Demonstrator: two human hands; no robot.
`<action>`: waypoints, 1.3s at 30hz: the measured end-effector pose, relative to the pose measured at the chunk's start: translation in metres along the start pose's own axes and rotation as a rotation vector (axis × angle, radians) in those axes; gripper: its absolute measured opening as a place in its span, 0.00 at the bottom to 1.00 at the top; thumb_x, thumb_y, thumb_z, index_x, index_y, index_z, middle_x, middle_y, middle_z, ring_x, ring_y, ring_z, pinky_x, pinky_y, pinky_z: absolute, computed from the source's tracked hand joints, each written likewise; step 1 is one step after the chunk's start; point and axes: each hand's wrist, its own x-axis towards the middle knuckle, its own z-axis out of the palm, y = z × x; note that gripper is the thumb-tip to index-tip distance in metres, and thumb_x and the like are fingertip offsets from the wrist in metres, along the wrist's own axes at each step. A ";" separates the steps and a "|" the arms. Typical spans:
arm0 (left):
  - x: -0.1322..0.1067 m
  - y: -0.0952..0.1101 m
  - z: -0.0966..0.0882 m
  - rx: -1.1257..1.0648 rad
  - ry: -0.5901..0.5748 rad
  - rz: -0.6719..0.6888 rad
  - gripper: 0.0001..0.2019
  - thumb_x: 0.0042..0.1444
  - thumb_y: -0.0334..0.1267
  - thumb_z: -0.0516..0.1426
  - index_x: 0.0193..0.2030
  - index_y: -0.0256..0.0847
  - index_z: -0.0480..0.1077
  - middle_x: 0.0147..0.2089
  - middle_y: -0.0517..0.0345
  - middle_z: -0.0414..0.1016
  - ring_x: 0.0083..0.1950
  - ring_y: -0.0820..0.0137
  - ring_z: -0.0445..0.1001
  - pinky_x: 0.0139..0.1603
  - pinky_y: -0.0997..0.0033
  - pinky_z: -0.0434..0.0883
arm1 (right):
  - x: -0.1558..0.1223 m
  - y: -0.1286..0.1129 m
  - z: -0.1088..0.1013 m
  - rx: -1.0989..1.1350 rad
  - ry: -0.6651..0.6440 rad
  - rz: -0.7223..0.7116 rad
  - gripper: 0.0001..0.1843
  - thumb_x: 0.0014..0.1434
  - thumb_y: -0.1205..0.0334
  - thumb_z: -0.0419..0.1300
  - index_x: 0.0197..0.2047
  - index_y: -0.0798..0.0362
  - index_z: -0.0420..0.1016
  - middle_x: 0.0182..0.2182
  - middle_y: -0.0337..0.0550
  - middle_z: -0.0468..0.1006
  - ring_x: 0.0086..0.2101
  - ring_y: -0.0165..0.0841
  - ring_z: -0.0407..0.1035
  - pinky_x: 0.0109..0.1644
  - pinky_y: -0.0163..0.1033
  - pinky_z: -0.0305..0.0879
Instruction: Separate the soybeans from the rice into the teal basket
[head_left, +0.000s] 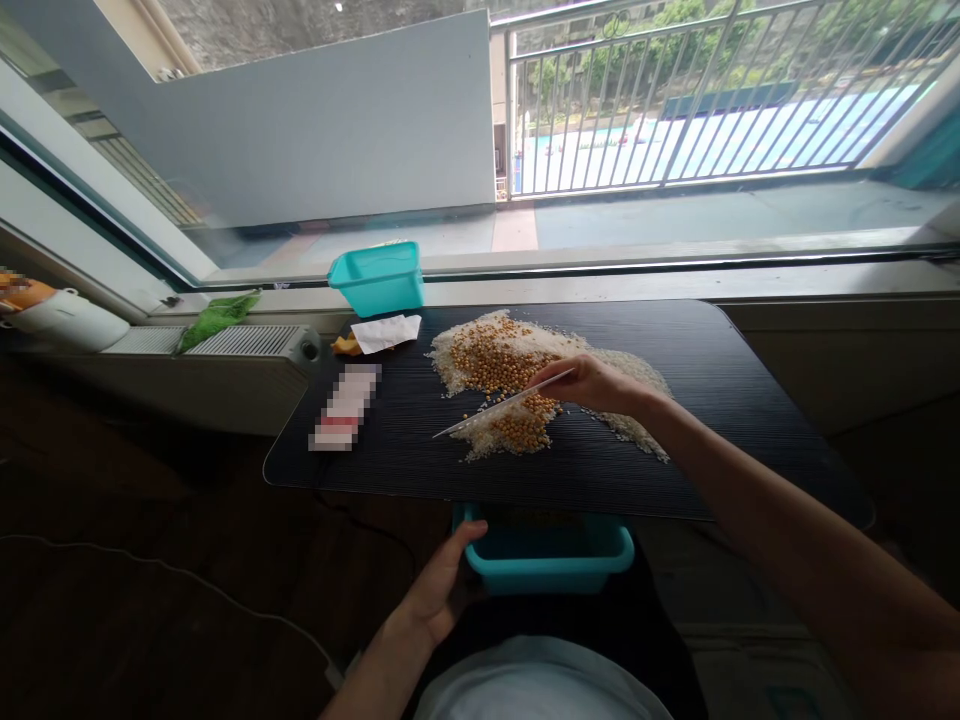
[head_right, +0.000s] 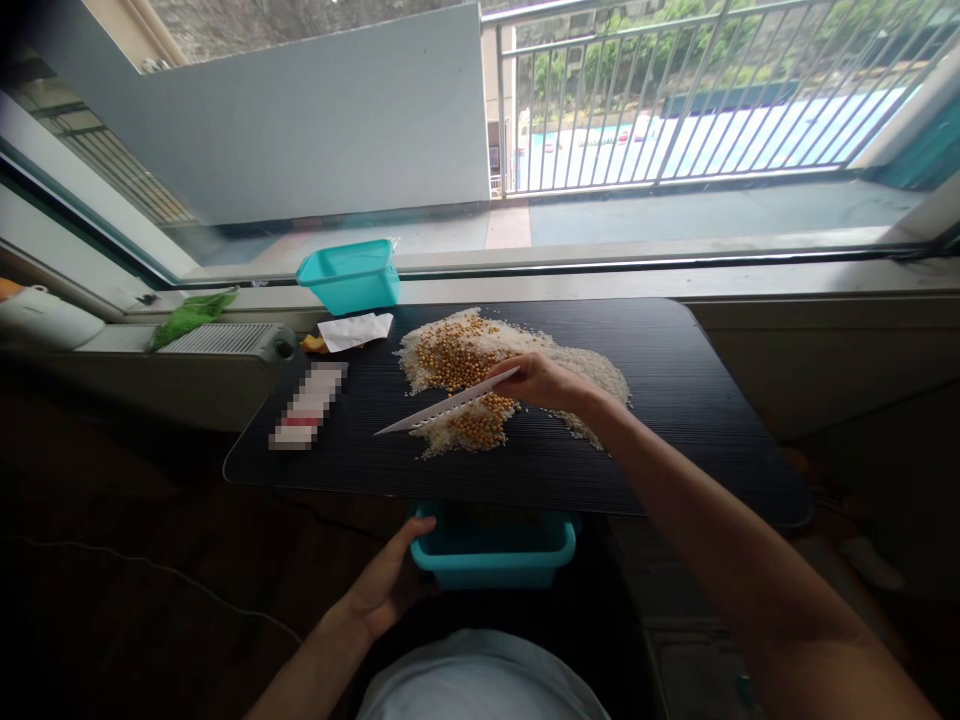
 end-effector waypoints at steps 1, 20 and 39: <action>0.000 0.000 0.000 0.003 0.001 0.001 0.15 0.60 0.42 0.61 0.52 0.40 0.70 0.46 0.47 0.83 0.51 0.56 0.81 0.47 0.62 0.77 | -0.001 0.001 0.000 0.014 -0.017 0.007 0.07 0.52 0.56 0.70 0.35 0.47 0.88 0.24 0.36 0.81 0.24 0.28 0.69 0.24 0.32 0.65; 0.014 0.007 -0.020 0.041 -0.051 0.054 0.21 0.48 0.48 0.67 0.47 0.40 0.74 0.44 0.51 0.83 0.50 0.56 0.79 0.41 0.66 0.75 | -0.055 -0.015 0.004 0.136 0.562 0.148 0.18 0.45 0.44 0.73 0.31 0.50 0.85 0.28 0.42 0.85 0.32 0.38 0.80 0.41 0.43 0.78; 0.018 -0.012 0.029 0.136 -0.179 -0.093 0.26 0.38 0.53 0.69 0.41 0.41 0.71 0.39 0.50 0.81 0.52 0.51 0.78 0.43 0.61 0.75 | -0.223 -0.030 -0.013 -0.128 0.986 0.751 0.17 0.34 0.44 0.70 0.26 0.46 0.82 0.25 0.42 0.84 0.34 0.50 0.81 0.40 0.48 0.80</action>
